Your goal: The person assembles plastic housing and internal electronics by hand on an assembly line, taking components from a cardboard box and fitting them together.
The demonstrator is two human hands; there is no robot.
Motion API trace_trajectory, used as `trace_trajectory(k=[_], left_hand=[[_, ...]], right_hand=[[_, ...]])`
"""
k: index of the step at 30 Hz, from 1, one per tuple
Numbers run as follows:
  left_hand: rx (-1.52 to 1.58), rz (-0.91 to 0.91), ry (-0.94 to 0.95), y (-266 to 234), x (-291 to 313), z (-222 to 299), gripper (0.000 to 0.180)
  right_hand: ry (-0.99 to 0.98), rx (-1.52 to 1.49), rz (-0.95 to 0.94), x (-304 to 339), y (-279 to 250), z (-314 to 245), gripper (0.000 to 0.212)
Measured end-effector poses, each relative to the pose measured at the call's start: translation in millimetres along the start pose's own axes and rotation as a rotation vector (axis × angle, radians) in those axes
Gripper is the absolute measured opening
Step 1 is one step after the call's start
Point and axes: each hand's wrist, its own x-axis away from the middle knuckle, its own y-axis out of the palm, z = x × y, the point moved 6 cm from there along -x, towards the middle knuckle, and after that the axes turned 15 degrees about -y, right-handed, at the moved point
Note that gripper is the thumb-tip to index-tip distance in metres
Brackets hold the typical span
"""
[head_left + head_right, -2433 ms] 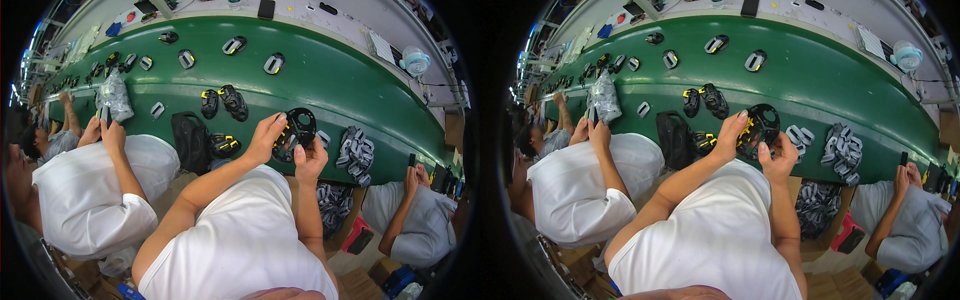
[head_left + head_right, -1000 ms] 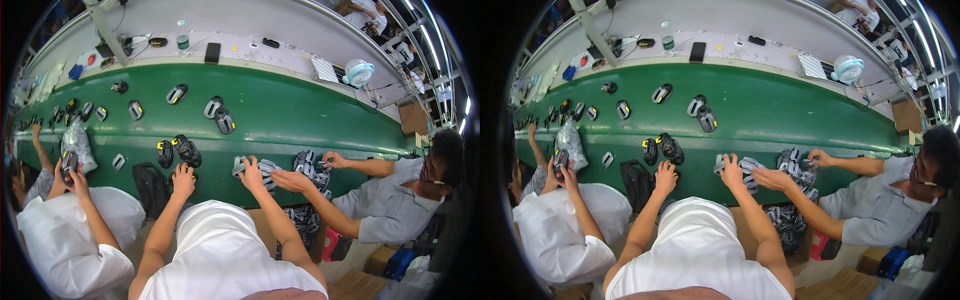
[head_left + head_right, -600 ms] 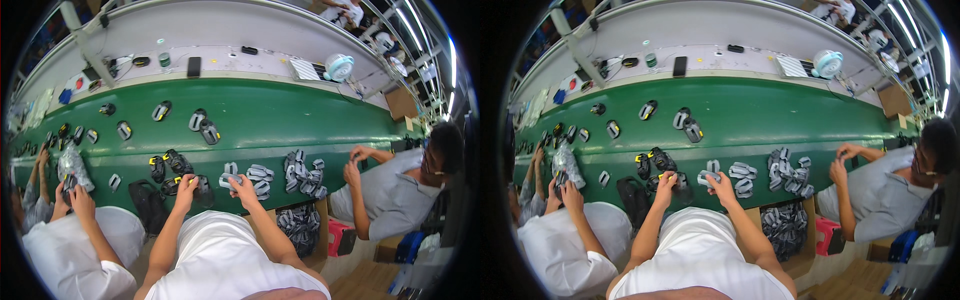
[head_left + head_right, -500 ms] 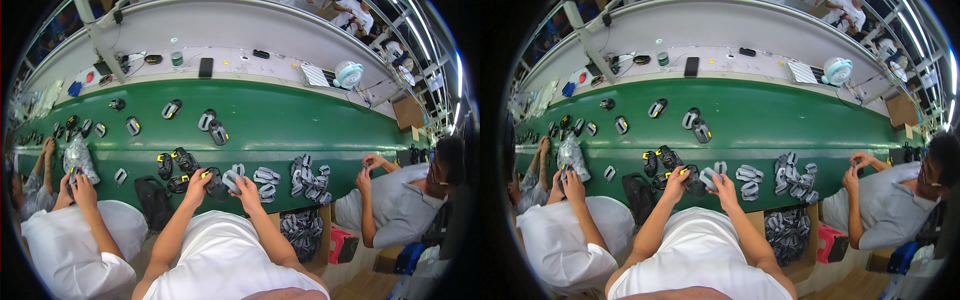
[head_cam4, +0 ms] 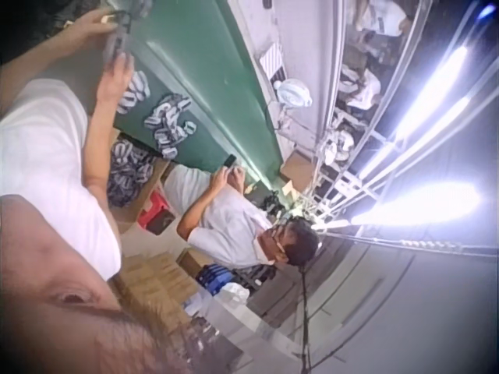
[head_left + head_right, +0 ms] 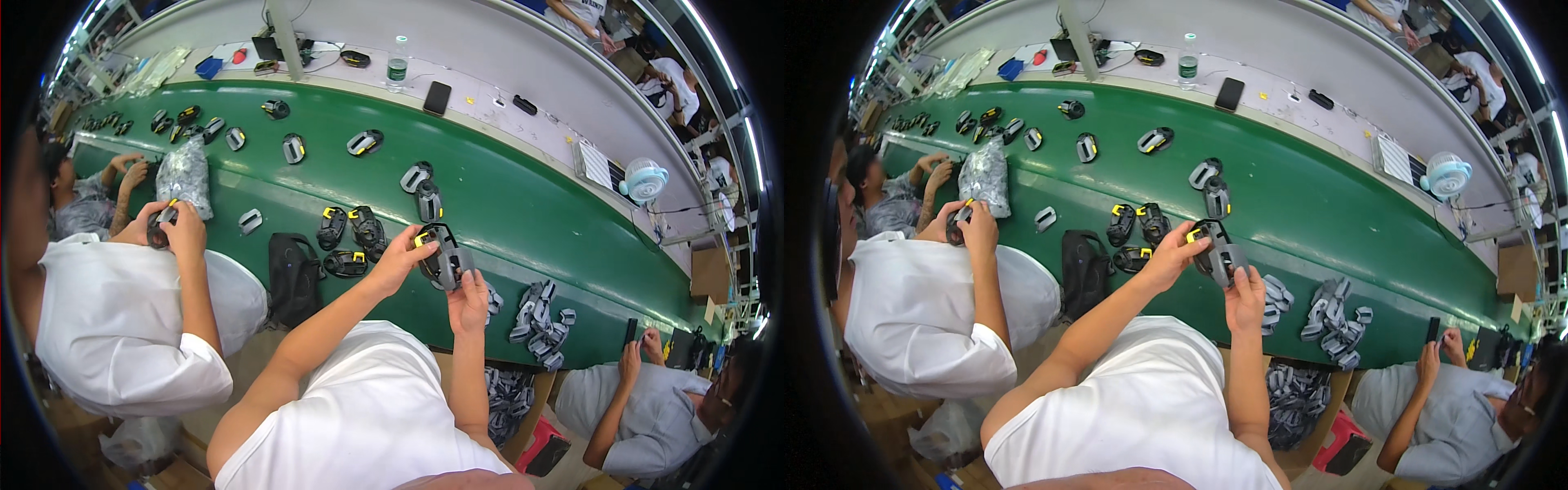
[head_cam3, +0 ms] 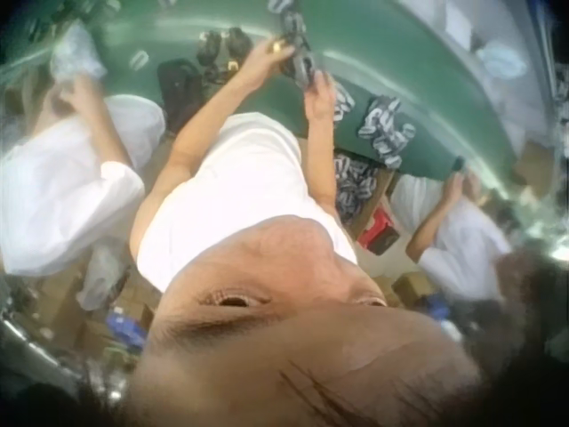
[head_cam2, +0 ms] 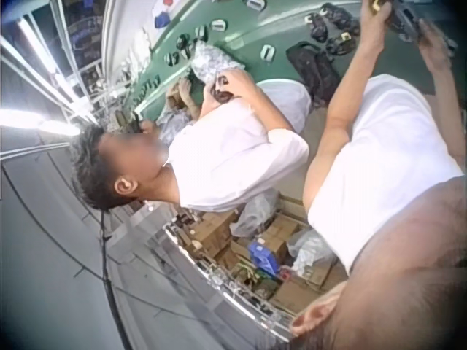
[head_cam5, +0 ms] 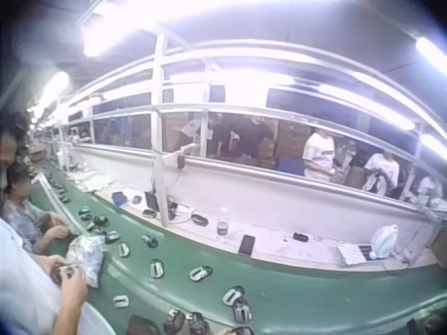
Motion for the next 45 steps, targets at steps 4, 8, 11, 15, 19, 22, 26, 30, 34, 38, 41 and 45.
trace_trajectory(k=[4, 8, 11, 15, 19, 22, 26, 30, 34, 38, 41, 45], left_hand=[[0.068, -0.009, -0.033, 7.3, 12.2, 0.7, 0.041], [0.035, -0.005, 0.125, 15.4, 19.8, 13.9, 0.042], [0.021, 0.035, 0.213, 15.8, 27.9, 25.7, 0.041], [-0.061, -0.038, 0.242, 16.7, 32.6, 42.0, 0.040], [-0.083, -0.044, 0.236, 18.5, 40.7, 45.2, 0.042], [-0.265, -0.039, 0.203, 17.7, 43.8, 39.5, 0.054], [-0.420, -0.112, 0.267, 22.0, 50.6, 38.3, 0.067], [-0.478, -0.031, 0.288, 21.6, 52.9, 41.4, 0.061], [-0.583, 0.094, 0.377, 22.8, 59.2, 51.6, 0.046], [-0.646, 0.108, 0.353, 21.9, 57.6, 48.3, 0.045], [-0.673, 0.141, 0.333, 19.8, 54.3, 43.6, 0.044], [-0.564, 0.123, 0.270, 15.8, 47.1, 35.2, 0.043]], right_hand=[[-0.061, 0.062, -0.033, -1.3, 9.6, -6.0, 0.013], [-0.062, -0.021, -0.016, -4.5, 15.1, -10.8, 0.015], [-0.043, -0.075, -0.027, -5.1, 16.6, -16.4, 0.021], [-0.053, -0.065, -0.055, -4.2, 20.1, -25.5, 0.031], [-0.071, -0.043, -0.060, -4.8, 37.0, -34.2, 0.036], [-0.092, 0.051, -0.183, -5.0, 42.1, -35.8, 0.035], [-0.100, 0.206, -0.143, -5.8, 52.7, -26.8, 0.037], [-0.149, 0.323, -0.097, 1.2, 64.8, -18.8, 0.036], [-0.282, 0.534, -0.068, -4.0, 56.0, -22.2, 0.032], [-0.247, 0.623, -0.060, -5.9, 53.5, -34.2, 0.022], [-0.081, 0.540, -0.077, -5.0, 42.5, -31.0, 0.018], [0.008, 0.393, -0.102, -0.6, 45.5, -27.2, 0.017]])
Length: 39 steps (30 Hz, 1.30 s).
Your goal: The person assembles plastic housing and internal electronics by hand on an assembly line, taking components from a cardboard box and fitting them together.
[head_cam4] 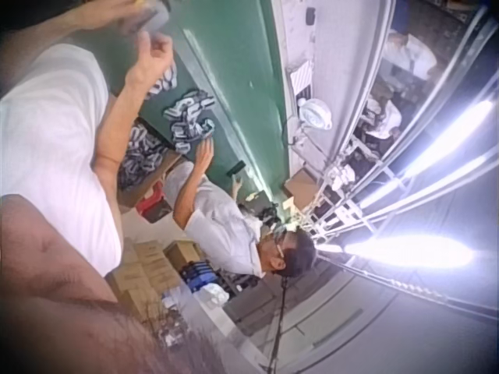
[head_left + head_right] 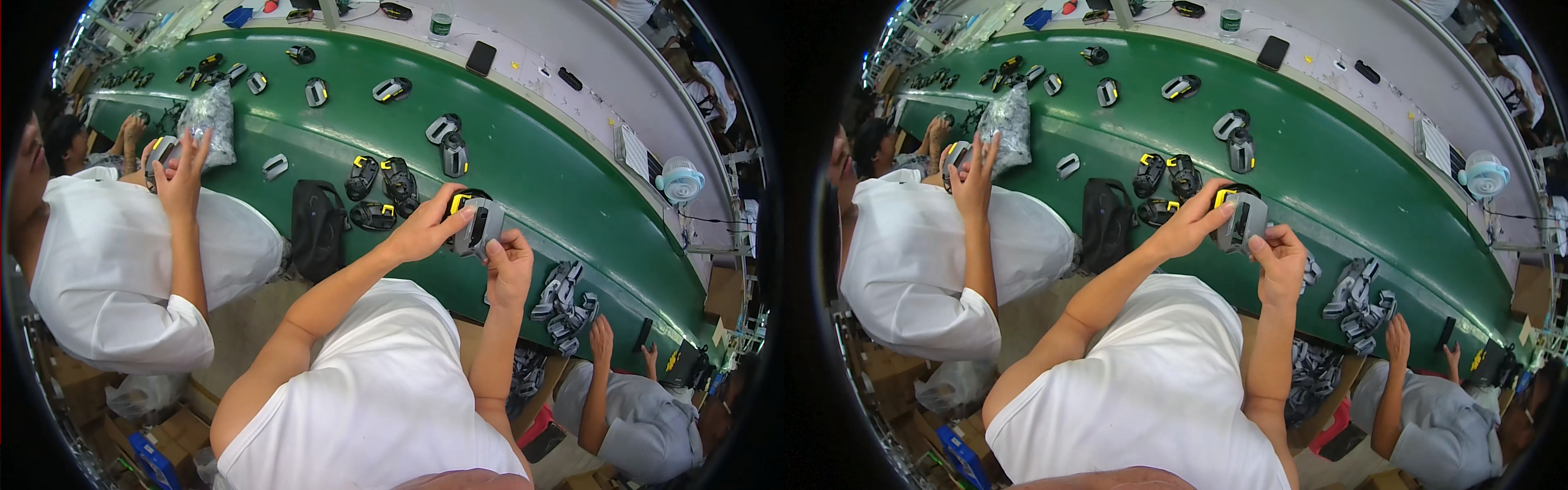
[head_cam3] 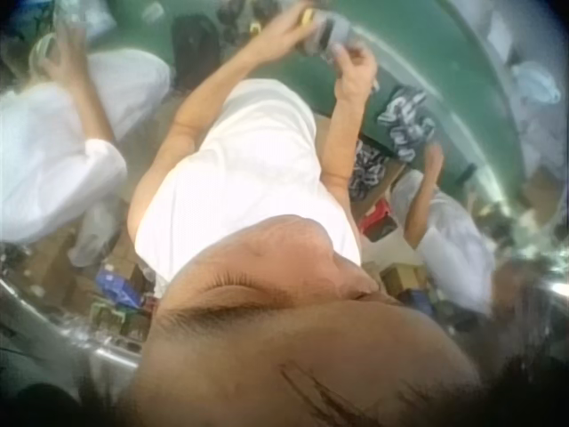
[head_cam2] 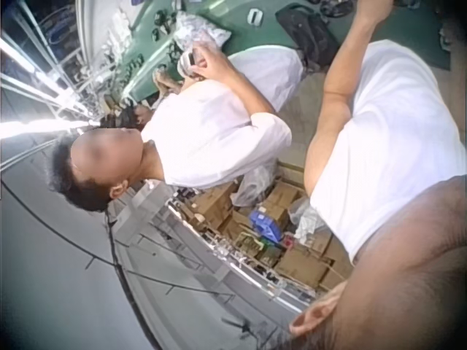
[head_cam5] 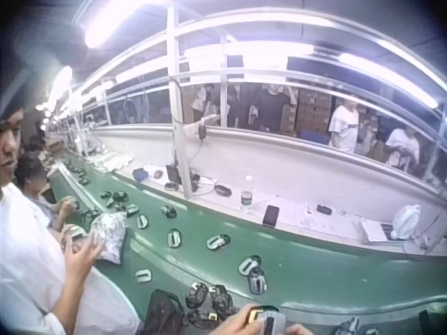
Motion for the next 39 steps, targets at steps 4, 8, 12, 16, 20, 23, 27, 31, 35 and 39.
trace_trajectory(k=[4, 8, 12, 16, 20, 23, 27, 31, 35, 39], left_hand=[[0.049, -0.013, 0.073, -1.1, 3.7, 4.3, 0.043], [-0.055, -0.053, -0.015, -1.6, 6.3, 13.4, 0.042], [-0.113, -0.054, 0.129, -2.2, 10.3, 27.6, 0.038], [-0.160, 0.116, 0.228, 5.1, 10.8, 24.6, 0.032], [-0.164, 0.142, 0.190, 7.8, 17.3, 23.3, 0.029], [-0.232, 0.123, 0.286, 10.6, 25.7, 32.6, 0.026], [-0.174, -0.008, 0.218, 12.4, 23.5, 31.2, 0.025], [-0.225, -0.067, 0.253, 6.9, 13.0, 32.6, 0.023], [-0.303, 0.023, 0.218, -7.3, 18.5, 34.4, 0.022], [-0.372, 0.210, 0.201, -13.1, 40.3, 35.8, 0.025]], right_hand=[[0.002, 0.156, -0.044, -3.5, -0.3, 2.2, 0.019], [-0.010, 0.280, -0.062, -4.1, 7.1, -4.1, 0.021], [-0.100, 0.245, -0.057, -0.7, 2.2, -10.0, 0.024], [-0.212, 0.376, -0.017, 5.4, 12.2, -24.2, 0.028], [-0.217, 0.301, 0.014, 6.9, 7.2, -20.2, 0.032], [-0.266, 0.156, -0.007, 6.8, 8.6, -26.3, 0.038], [-0.058, 0.139, -0.235, 2.6, 3.1, -17.7, 0.039], [-0.004, 0.120, -0.334, -3.1, 12.2, -12.0, 0.032], [-0.014, 0.158, -0.325, -4.0, 29.7, -7.9, 0.029], [0.034, 0.326, -0.429, 2.0, 37.3, -3.9, 0.025]])
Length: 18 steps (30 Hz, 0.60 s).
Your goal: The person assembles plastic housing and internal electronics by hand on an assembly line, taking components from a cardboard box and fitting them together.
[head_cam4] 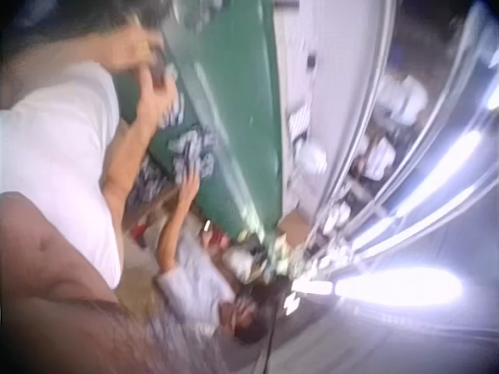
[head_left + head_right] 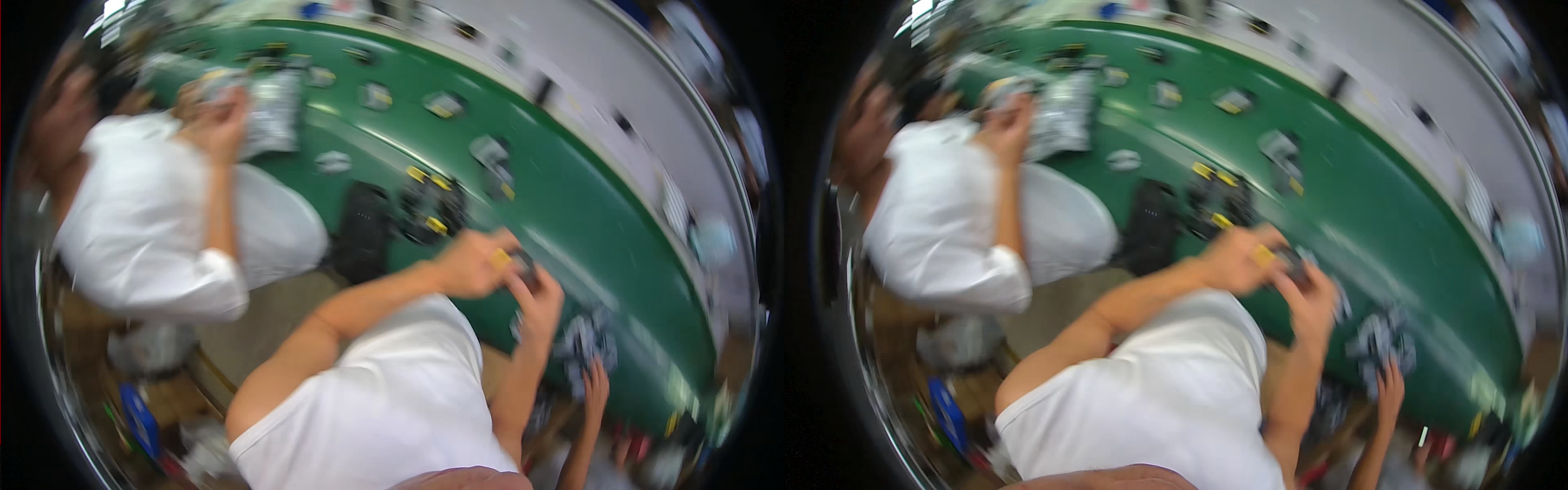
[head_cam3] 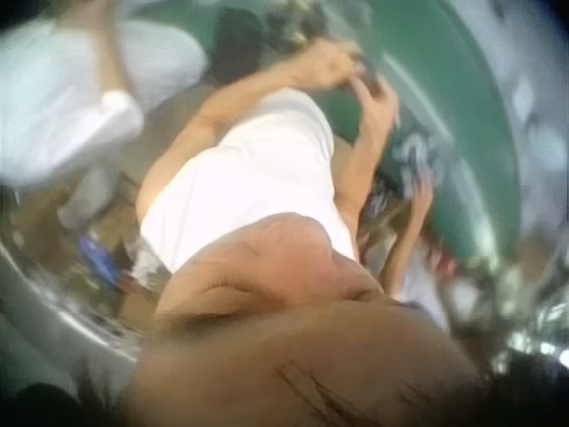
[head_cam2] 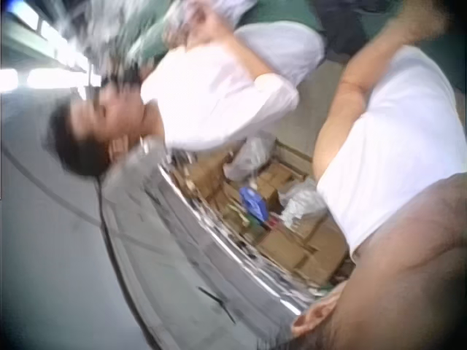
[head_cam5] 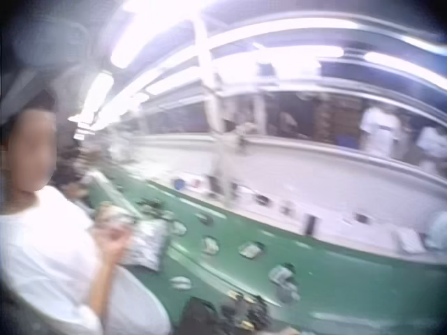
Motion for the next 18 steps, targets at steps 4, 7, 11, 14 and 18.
trace_trajectory(k=[4, 7, 11, 14, 18], left_hand=[[0.050, -0.115, 0.047, 16.8, -15.0, 3.1, 0.033], [0.032, 0.036, 0.107, 21.7, -7.2, 8.5, 0.032], [-0.063, 0.134, 0.078, 5.8, -4.9, 12.5, 0.028], [0.016, 0.095, 0.087, 3.0, -17.4, 5.5, 0.028], [0.223, -0.044, 0.113, 0.8, -23.0, -6.1, 0.030]], right_hand=[[-0.092, 0.049, 0.150, 13.1, -11.8, 2.0, 0.033], [-0.231, 0.059, 0.154, 16.6, -14.7, -4.2, 0.035], [-0.191, 0.134, 0.020, 2.7, 5.1, -17.8, 0.034], [-0.227, 0.081, 0.141, -2.7, 8.4, -21.8, 0.023], [-0.225, 0.255, 0.029, -9.5, 8.5, -23.8, 0.026]])
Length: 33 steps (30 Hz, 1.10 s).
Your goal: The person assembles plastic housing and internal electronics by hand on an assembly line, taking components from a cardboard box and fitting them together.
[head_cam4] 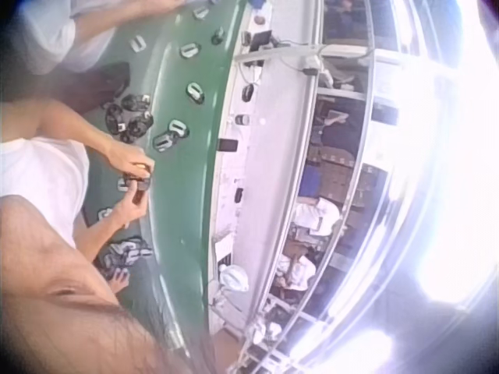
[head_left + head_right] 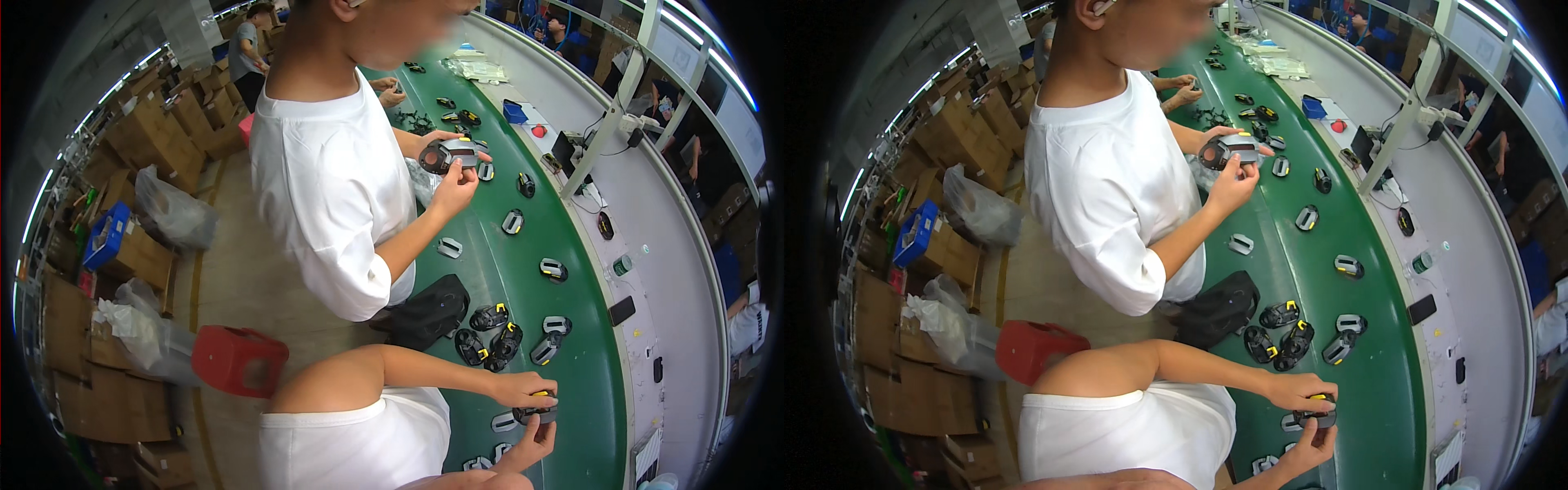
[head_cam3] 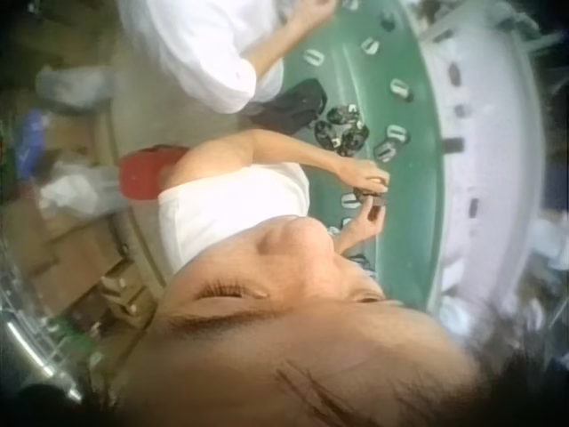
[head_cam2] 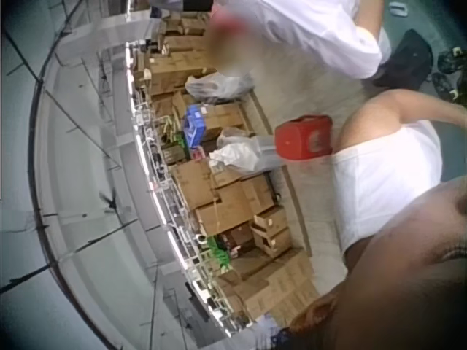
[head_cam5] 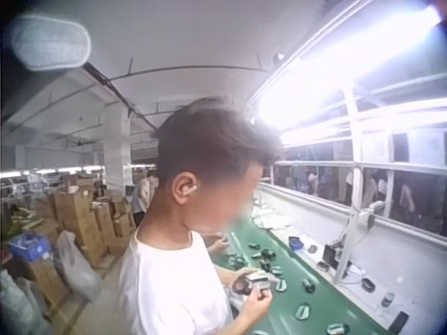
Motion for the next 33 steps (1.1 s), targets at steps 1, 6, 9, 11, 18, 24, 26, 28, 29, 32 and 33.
trace_trajectory(k=[1, 6, 9, 11, 18, 24, 26, 28, 29, 32, 33], left_hand=[[0.055, -0.036, 0.043, -0.8, 2.4, 2.4, 0.032], [-0.059, -0.184, 0.036, 3.4, 10.9, 6.2, 0.043], [-0.056, -0.182, -0.011, 10.5, 9.7, 4.1, 0.049], [0.240, -0.228, -0.138, 14.9, 5.7, -8.5, 0.048], [0.258, -0.254, -0.315, 20.2, 7.8, -18.7, 0.046], [0.464, -0.338, -0.354, 21.2, 9.6, -20.0, 0.044], [0.477, -0.315, -0.452, 22.2, 10.0, -29.0, 0.045], [0.451, -0.304, -0.481, 24.1, 11.7, -32.0, 0.046], [0.426, -0.297, -0.513, 25.5, 12.3, -34.9, 0.047], [0.336, -0.340, -0.392, 31.8, 9.0, -33.3, 0.045], [0.290, -0.360, -0.333, 34.4, 9.6, -30.9, 0.044]], right_hand=[[-0.001, 0.002, 0.002, 0.3, -1.1, 0.5, 0.026], [0.120, -0.293, 0.173, 5.7, -22.7, 19.7, 0.034], [0.108, -0.238, 0.124, 5.9, -25.0, 13.7, 0.035], [0.090, -0.241, 0.104, 6.9, -24.0, 13.6, 0.036], [0.154, -0.415, 0.115, 21.1, -22.6, 30.1, 0.053], [0.060, -0.274, 0.100, 27.0, -24.0, 30.0, 0.055], [0.103, -0.213, 0.102, 27.2, -21.9, 38.3, 0.055], [0.147, -0.145, 0.107, 28.8, -22.9, 42.4, 0.055], [0.136, -0.250, 0.128, 30.1, -22.6, 42.0, 0.055], [0.080, -0.274, 0.123, 34.8, -32.6, 43.9, 0.055], [0.040, -0.192, 0.096, 36.8, -36.3, 43.2, 0.055]])
